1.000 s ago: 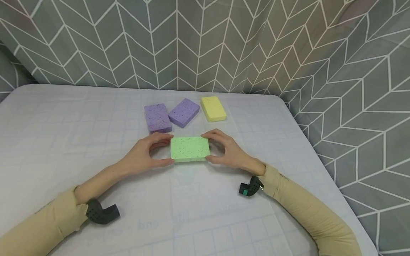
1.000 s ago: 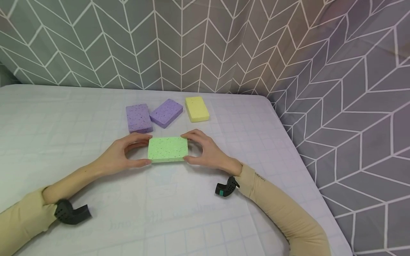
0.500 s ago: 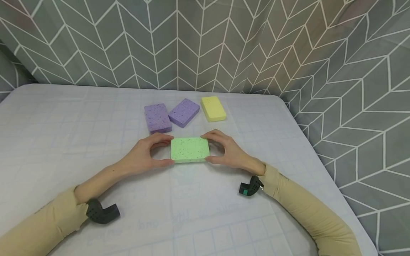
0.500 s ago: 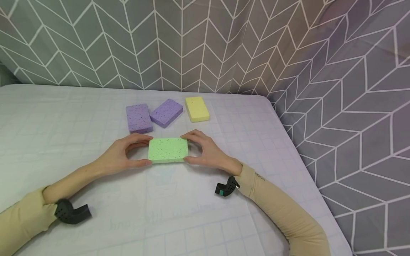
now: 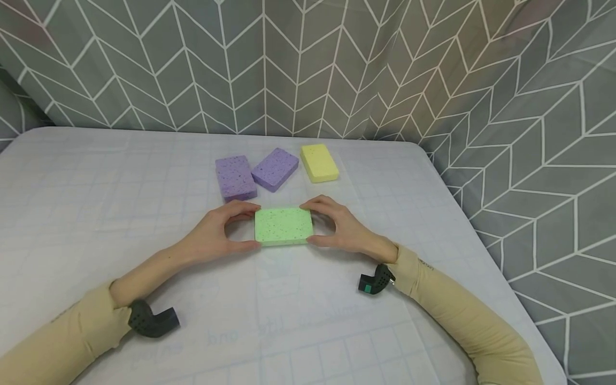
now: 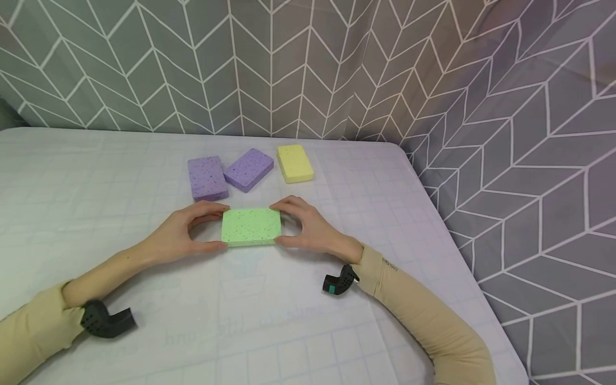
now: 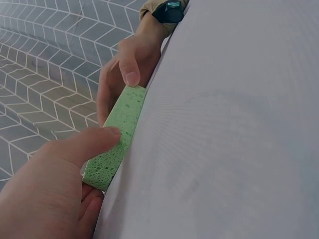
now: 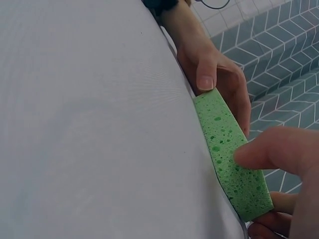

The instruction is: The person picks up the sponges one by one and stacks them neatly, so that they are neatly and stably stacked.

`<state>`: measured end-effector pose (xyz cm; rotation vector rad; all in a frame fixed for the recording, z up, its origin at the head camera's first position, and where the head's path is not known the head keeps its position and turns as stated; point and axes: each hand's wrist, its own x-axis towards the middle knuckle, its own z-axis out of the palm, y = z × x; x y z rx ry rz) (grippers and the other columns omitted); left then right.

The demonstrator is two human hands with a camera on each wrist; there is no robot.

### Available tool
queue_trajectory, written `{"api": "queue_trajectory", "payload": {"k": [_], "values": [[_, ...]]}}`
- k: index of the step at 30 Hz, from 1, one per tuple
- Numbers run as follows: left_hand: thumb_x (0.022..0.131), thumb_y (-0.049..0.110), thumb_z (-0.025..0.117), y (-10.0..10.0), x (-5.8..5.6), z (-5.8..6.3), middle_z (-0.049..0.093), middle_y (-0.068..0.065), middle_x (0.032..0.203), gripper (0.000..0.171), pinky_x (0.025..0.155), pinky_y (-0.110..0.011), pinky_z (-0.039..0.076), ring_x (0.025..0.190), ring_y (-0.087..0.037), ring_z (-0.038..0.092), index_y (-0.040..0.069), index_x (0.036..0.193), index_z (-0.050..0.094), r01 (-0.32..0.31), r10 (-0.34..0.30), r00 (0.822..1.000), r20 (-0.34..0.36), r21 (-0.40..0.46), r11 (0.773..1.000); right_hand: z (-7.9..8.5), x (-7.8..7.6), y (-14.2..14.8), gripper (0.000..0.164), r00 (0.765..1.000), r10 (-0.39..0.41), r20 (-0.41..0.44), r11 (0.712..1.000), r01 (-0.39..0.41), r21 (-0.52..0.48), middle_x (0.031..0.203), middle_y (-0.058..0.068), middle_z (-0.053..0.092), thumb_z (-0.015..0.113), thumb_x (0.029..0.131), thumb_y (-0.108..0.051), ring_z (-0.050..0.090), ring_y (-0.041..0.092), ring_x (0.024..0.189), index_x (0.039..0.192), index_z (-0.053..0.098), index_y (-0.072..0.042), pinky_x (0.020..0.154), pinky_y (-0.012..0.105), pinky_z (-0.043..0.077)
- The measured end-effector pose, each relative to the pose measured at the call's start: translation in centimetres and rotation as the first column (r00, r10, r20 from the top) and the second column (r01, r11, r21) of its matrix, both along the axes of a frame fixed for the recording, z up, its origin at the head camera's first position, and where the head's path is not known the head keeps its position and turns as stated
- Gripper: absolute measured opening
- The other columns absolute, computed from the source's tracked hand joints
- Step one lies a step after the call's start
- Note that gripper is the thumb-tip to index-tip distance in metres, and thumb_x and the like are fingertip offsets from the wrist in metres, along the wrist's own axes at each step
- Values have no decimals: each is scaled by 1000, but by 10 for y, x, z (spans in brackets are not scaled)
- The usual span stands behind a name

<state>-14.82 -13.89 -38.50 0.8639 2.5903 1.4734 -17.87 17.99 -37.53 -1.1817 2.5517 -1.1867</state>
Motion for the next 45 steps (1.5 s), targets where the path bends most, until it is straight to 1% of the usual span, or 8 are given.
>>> {"api": "queue_trajectory", "payload": {"k": [6,8,13,16,19,25,37,45], "values": [[76,20,89,0,1,0,58,-10,133,71,110,-31,44,119,-24,64,5,137,57,1,-1,1000,12,5,1000,0,0,-1,63,1000,7,-6,1000,-7,9,138,8,52,80,81,-19,48,23,130,139,56,-7,116,41,38],[75,19,89,1,1,0,58,-10,133,71,109,-30,45,119,-24,64,4,136,57,2,-2,1000,12,8,1000,0,1,-1,63,1000,9,-12,1000,-9,11,137,8,52,80,81,-20,48,23,130,138,56,-7,116,41,38],[74,18,90,1,1,-1,58,-9,133,71,107,-20,45,119,-23,63,4,136,57,1,-1,1000,6,11,1000,0,0,0,62,1000,14,-24,1000,-14,9,137,9,53,80,81,-20,48,23,129,138,57,-6,115,42,39],[75,19,89,1,1,-1,58,-8,134,70,107,-17,44,120,-22,63,5,136,57,-3,3,1000,3,4,1000,-1,0,0,62,999,22,-34,1000,-22,5,136,9,53,79,81,-20,49,23,129,138,57,-6,115,42,39],[75,21,89,1,1,-2,57,-7,135,70,106,-17,45,120,-20,62,7,136,57,-10,10,1000,0,-11,1000,-2,0,0,64,998,30,-47,1000,-30,4,136,9,53,80,81,-20,49,23,128,138,57,-7,114,41,40],[76,23,89,1,1,-2,57,-7,135,70,106,-20,46,119,-21,63,7,136,57,-13,13,1000,-9,-25,1000,-2,0,0,64,997,28,-67,1000,-28,8,136,10,53,79,81,-20,49,24,128,139,56,-6,113,40,41],[76,22,89,2,1,-3,58,-7,135,70,106,-21,46,119,-21,63,7,136,57,-14,14,1000,-10,-17,1000,-4,-1,0,64,996,32,-81,999,-33,-11,136,11,53,79,82,-19,50,25,128,139,56,-3,113,41,41],[76,25,89,2,2,-3,58,-7,135,70,107,-25,46,119,-21,63,8,136,58,-23,22,1000,-16,-43,999,-4,0,0,63,997,18,-76,1000,-18,2,137,10,53,79,82,-20,48,24,129,139,56,-5,114,41,40]]}}
